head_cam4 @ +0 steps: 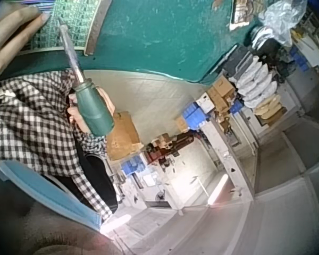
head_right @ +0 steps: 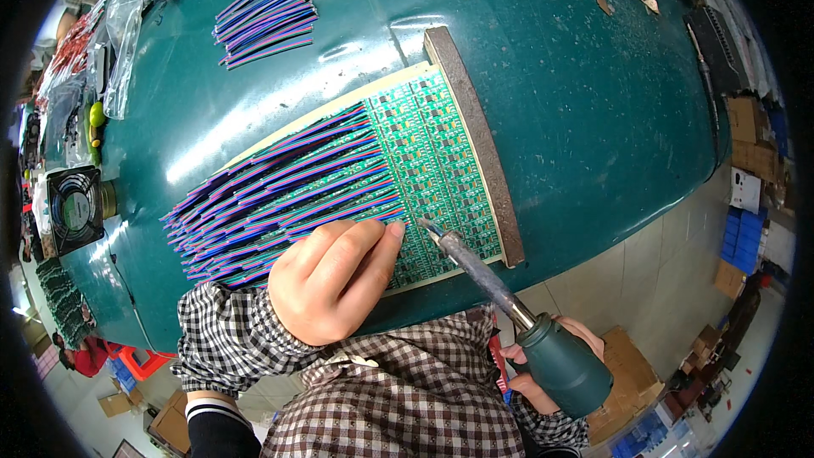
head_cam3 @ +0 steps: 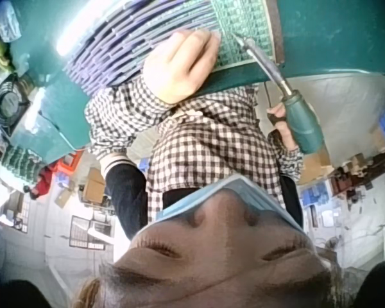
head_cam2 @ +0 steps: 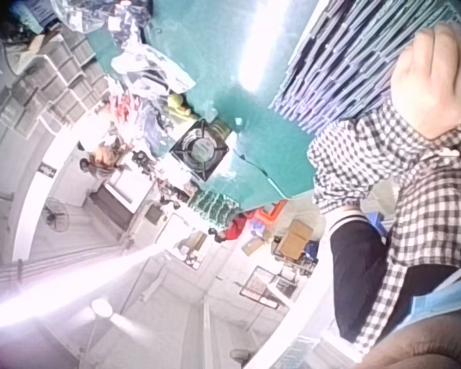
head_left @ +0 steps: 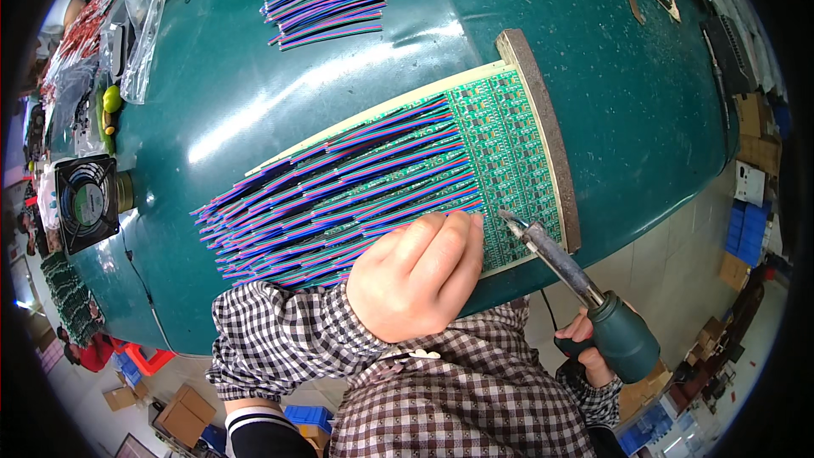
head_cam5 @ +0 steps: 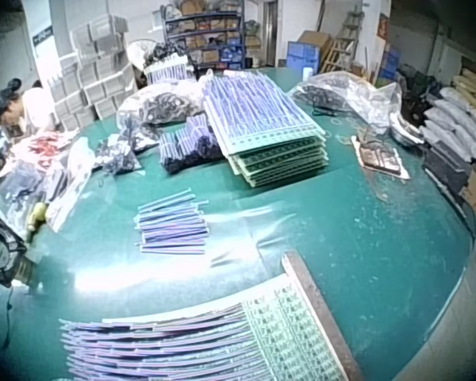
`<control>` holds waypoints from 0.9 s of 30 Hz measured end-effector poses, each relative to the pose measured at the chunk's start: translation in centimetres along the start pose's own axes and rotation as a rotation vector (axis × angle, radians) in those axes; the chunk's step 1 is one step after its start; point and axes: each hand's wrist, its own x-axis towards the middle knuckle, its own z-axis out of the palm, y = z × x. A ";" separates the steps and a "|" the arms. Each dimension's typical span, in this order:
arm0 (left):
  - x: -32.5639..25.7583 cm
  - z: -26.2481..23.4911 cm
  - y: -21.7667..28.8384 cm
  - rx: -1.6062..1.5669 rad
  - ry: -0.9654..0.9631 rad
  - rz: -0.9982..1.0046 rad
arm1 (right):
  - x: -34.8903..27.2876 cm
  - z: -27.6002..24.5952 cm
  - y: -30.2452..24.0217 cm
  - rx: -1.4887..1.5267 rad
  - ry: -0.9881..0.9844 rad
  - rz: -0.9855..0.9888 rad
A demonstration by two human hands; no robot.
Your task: The person places multi-wire ribbon cables onto a circuit board panel by hand and solders them in place using a soldering tool.
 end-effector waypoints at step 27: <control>4.0 3.6 -18.1 -0.125 0.040 -0.446 | 18.1 -4.1 1.8 1.206 -0.367 -0.075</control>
